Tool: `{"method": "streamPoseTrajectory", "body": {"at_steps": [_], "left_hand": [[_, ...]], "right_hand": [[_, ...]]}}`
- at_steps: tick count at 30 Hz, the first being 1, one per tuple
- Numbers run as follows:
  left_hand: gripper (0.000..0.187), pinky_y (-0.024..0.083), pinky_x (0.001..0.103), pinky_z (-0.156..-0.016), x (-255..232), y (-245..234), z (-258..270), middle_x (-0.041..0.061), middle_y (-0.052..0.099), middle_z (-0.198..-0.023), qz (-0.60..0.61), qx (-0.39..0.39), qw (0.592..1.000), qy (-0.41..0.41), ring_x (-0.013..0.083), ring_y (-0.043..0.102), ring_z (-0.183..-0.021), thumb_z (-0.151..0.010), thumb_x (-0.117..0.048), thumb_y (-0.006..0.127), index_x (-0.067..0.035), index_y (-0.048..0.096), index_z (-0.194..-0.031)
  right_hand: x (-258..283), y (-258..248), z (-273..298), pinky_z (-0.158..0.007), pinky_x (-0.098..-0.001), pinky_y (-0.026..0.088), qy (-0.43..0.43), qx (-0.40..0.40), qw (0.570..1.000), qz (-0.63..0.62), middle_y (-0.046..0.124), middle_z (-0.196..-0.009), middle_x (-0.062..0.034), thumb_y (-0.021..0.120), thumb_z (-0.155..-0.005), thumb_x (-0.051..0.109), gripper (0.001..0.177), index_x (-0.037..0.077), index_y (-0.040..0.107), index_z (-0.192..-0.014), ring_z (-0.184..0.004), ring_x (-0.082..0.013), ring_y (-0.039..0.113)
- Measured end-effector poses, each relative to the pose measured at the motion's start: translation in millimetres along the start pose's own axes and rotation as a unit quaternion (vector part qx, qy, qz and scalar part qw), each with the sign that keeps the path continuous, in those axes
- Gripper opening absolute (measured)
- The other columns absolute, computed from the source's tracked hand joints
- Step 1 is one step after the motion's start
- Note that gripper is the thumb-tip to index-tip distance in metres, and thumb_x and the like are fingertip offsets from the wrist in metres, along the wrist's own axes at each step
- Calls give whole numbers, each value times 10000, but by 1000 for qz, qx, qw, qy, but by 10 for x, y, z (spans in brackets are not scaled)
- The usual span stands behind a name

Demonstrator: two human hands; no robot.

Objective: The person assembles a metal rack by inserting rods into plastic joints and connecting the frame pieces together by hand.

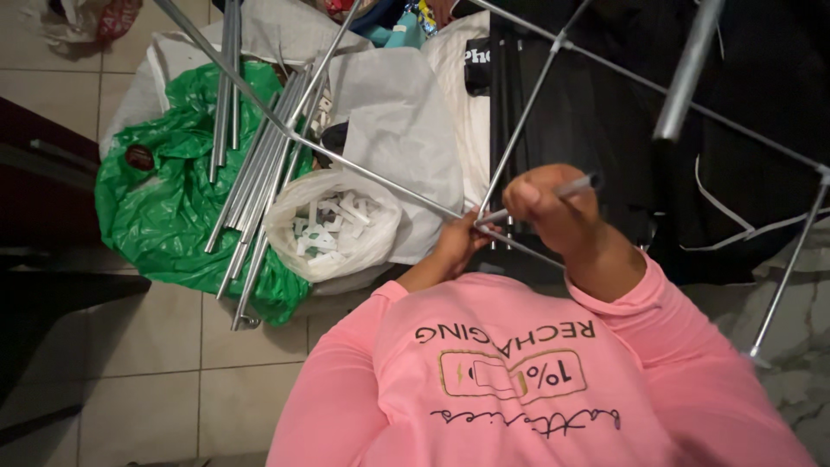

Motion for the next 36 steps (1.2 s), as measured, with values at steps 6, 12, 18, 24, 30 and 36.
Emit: {"method": "streamPoseTrajectory", "body": {"at_steps": [6,12,18,24,30,36], "left_hand": [[358,594,398,-864,5,75,118,187,734,-1044,-26,-23,999,11,284,740,-958,-1071,-303,442,14,599,-1127],[360,590,399,-870,72,-17,98,188,721,-1060,-19,-22,999,32,281,744,-984,-1079,-292,395,4,591,-1144],[376,585,402,-890,179,-102,-26,196,714,-1083,0,-53,998,20,296,744,-1000,-1068,-279,377,20,582,-1167],[399,597,413,-870,138,-119,-19,234,725,-1066,-2,-56,998,18,323,744,-972,-1048,-282,379,48,581,-1148],[388,602,427,-858,49,-119,-19,232,722,-1037,-21,-73,997,11,343,736,-959,-1033,-258,397,62,594,-1129],[418,593,424,-896,105,-140,-64,235,719,-1085,-17,-49,999,3,340,732,-1015,-1065,-254,341,75,571,-1184]], "right_hand": [[85,13,-7,-534,-356,320,-48,61,997,-17,389,-590,-80,545,-1085,255,500,51,378,-660,-522,-181,363],[-9,37,183,-490,-313,288,-96,-209,973,18,363,-589,-41,491,-1150,231,428,72,369,-772,-462,-123,289],[-78,70,231,-474,-296,287,-106,-292,950,35,354,-574,-34,485,-1177,228,402,94,368,-816,-451,-117,282],[-205,-4,80,-506,-323,276,-83,-98,991,-19,366,-597,-59,552,-1128,256,425,57,390,-789,-483,-152,294],[-87,28,115,-515,-330,328,-39,61,997,18,380,-598,-31,574,-1047,244,489,72,336,-655,-514,-146,376],[-134,-43,53,-531,-340,368,41,88,991,93,465,-614,-81,590,-1011,218,445,6,435,-651,-549,-173,431]]}}
Point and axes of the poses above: each hand's wrist, its own z-axis away from the middle knuckle, its own y-axis out of the palm, x = y × z, the point moved 5 cm from there along -z, towards the middle knuckle
